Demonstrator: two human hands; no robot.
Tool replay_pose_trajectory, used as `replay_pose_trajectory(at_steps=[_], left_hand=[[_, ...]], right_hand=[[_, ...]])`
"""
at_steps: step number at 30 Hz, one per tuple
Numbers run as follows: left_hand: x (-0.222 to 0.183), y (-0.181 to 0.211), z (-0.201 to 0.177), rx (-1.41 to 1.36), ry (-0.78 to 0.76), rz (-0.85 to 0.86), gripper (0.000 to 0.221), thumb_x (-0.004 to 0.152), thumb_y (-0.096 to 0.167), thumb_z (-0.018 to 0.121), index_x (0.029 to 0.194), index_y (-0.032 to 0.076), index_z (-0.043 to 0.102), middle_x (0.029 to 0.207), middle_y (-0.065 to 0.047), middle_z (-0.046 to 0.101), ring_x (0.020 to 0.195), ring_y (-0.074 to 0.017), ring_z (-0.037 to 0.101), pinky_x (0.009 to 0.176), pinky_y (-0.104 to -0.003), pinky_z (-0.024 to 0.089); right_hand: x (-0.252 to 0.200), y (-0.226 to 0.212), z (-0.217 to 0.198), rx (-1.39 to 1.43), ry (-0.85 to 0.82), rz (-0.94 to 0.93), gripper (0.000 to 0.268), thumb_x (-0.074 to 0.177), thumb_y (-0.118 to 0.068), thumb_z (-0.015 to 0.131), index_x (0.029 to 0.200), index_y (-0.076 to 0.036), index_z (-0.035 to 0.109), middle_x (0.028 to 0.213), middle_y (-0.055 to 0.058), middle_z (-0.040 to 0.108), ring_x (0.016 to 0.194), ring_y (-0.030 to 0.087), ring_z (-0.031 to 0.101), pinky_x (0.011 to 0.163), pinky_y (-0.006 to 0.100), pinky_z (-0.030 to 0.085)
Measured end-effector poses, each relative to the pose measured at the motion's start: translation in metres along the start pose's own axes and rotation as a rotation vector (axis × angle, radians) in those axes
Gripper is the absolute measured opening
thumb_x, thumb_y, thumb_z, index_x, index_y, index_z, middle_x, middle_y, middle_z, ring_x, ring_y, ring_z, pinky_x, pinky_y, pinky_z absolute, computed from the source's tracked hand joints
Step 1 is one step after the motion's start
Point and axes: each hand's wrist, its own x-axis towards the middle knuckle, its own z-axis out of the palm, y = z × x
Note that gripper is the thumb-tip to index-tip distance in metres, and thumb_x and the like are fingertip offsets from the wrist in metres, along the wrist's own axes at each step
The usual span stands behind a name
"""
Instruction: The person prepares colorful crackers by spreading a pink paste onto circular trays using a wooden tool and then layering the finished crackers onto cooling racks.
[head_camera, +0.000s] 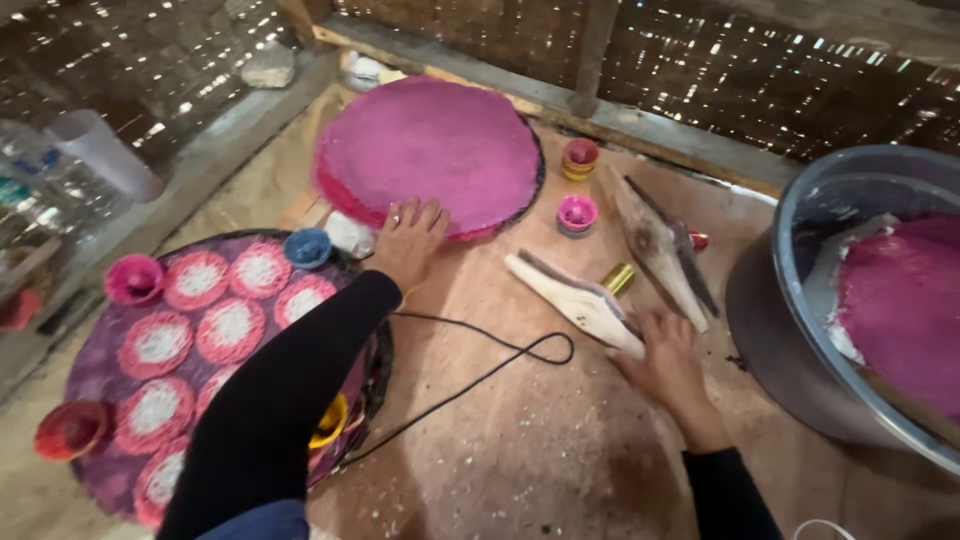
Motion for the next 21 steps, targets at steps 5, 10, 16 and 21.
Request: replay_pose_trajectory(at_steps=[5,10,16,21], left_hand=[[0.026,-0.009,0.059,-0.032,-0.209,-0.071,0.034,0.090,0.016,0.061,0.124,0.012,0.066,0.118,-0.009,0.066,0.115,-0.0351,0.064,0.098,-0.053,0.049],[0.050,-0.042,0.039,-0.176,-0.270,-0.269,0.015,0.091,0.016,0.057,0.094,0.012,0.071,0.099,-0.014,0.069,0.083,-0.0408,0.070,0.071,-0.055,0.054],[0.070,-0.067,0.005,-0.346,0.052,-0.494,0.017,0.095,0.018,0.057,0.094,0.006,0.068,0.097,-0.019,0.067,0.083,-0.0453,0.065,0.070,-0.057,0.051],[0.072,-0.076,-0.010,-0.406,0.216,-0.533,0.012,0.094,0.014,0.058,0.098,0.005,0.065,0.099,-0.020,0.066,0.089,-0.0453,0.063,0.074,-0.056,0.049]], right_hand=[[0.056,-0.044,0.044,0.831,0.014,-0.012,0.052,0.092,-0.028,0.070,0.134,-0.001,0.056,0.133,0.016,0.061,0.123,0.031,0.060,0.104,0.039,0.047],[0.181,-0.087,0.154,1.988,-0.310,0.705,0.013,0.099,-0.012,0.057,0.105,0.000,0.061,0.096,0.009,0.067,0.097,0.024,0.068,0.090,0.034,0.058],[0.247,-0.126,0.217,1.902,-0.148,1.100,0.018,0.099,-0.025,0.058,0.110,-0.012,0.064,0.094,0.004,0.070,0.084,0.021,0.065,0.070,0.036,0.053],[0.272,-0.143,0.200,1.699,-0.097,0.952,0.034,0.100,-0.036,0.073,0.104,-0.003,0.070,0.077,0.005,0.065,0.064,0.024,0.058,0.058,0.041,0.040]])
